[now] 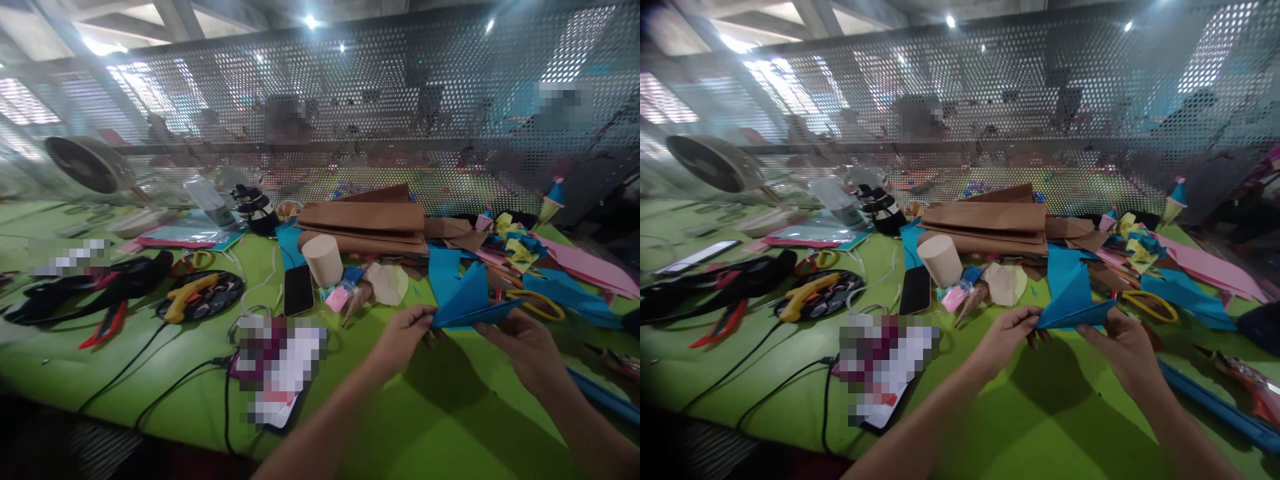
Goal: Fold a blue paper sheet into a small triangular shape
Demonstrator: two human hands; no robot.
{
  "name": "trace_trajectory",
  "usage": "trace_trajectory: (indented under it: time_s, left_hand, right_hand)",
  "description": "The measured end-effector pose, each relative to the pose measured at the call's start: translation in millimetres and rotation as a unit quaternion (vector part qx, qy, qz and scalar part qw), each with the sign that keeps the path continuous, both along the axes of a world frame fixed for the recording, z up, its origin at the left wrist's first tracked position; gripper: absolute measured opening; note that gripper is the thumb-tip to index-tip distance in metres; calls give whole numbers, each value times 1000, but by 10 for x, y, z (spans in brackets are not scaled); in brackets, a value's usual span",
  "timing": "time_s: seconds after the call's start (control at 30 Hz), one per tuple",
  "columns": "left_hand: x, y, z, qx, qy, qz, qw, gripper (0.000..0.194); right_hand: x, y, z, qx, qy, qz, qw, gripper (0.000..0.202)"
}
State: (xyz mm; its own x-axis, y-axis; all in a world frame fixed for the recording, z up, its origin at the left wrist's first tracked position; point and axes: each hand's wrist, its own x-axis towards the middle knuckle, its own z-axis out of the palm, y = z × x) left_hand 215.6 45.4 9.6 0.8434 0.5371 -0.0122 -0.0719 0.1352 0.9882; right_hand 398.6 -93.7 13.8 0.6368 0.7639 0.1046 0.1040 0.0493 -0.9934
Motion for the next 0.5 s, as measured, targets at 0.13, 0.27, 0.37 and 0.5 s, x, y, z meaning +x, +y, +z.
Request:
trace_trajectory:
  time_s: [0.13,0.27,0.37,0.5]
  left_hand:
    - [-24,-24,54,11,-4,-13,1000,43]
    - [-33,-51,61,17,-2,-23,1000,48]
    - [-19,-63,29,31,10,-15,999,47]
    - [-16,-63,-3,79,27,7,996,37]
  right_hand:
    - [-15,18,19,1,35,-15,999,38]
    - [-33,29,18,9,49,-25,998,41]
    - [-58,35,22,10,51,-23,998,40]
    - [-91,45,48,31,51,-40,997,48]
